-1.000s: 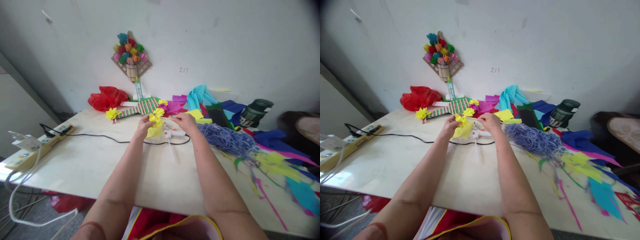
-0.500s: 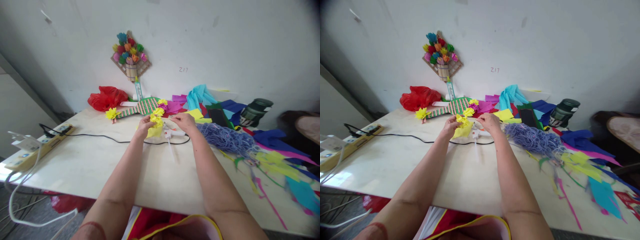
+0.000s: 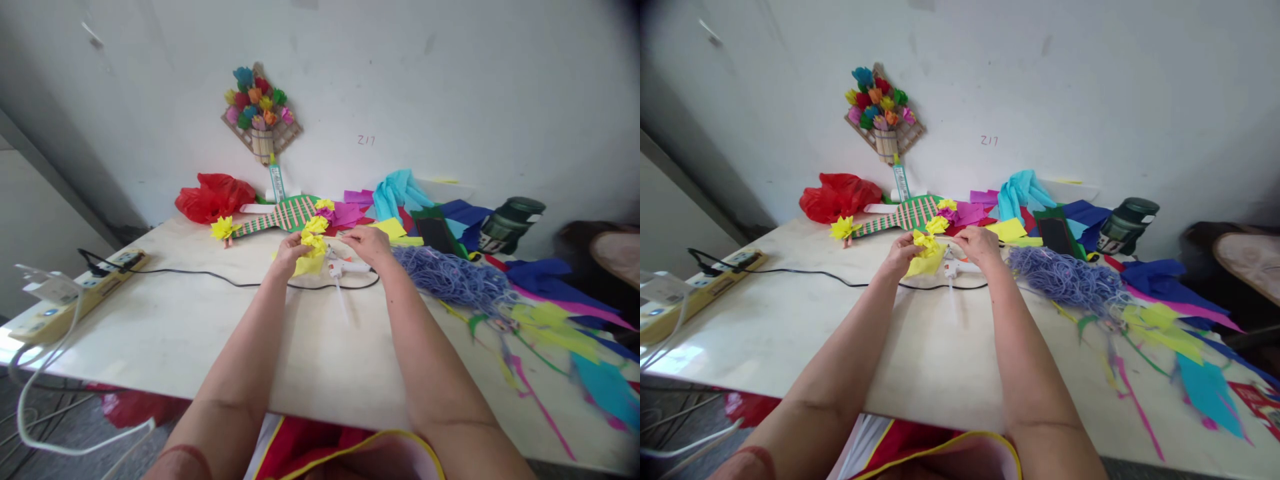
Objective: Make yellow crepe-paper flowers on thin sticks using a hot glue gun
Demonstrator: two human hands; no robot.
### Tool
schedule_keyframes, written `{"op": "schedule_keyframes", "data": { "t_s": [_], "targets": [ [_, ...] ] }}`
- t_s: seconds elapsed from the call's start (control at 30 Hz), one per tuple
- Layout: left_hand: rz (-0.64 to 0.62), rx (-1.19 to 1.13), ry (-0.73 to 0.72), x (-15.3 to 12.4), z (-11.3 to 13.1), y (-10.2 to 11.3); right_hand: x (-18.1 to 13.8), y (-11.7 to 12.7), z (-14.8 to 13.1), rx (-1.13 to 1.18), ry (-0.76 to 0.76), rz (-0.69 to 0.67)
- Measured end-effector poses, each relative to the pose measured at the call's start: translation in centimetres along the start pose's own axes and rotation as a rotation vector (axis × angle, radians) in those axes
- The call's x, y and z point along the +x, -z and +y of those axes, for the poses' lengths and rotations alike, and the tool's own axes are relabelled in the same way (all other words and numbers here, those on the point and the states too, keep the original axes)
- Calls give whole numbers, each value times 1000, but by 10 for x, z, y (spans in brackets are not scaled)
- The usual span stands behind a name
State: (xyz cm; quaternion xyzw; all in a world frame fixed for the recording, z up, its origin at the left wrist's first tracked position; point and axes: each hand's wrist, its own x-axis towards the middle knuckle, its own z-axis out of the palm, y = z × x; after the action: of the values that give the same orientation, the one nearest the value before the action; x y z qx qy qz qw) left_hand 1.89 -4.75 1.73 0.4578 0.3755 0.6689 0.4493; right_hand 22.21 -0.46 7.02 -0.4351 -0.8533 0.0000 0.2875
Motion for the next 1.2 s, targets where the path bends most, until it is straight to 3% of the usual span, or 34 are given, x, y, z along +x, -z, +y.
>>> {"op": "schedule_keyframes", "data": {
  "t_s": [1.2],
  "targets": [
    [-53, 1, 101, 2, -4, 4, 0, -1, 1, -168, 195, -15]
  ]
}}
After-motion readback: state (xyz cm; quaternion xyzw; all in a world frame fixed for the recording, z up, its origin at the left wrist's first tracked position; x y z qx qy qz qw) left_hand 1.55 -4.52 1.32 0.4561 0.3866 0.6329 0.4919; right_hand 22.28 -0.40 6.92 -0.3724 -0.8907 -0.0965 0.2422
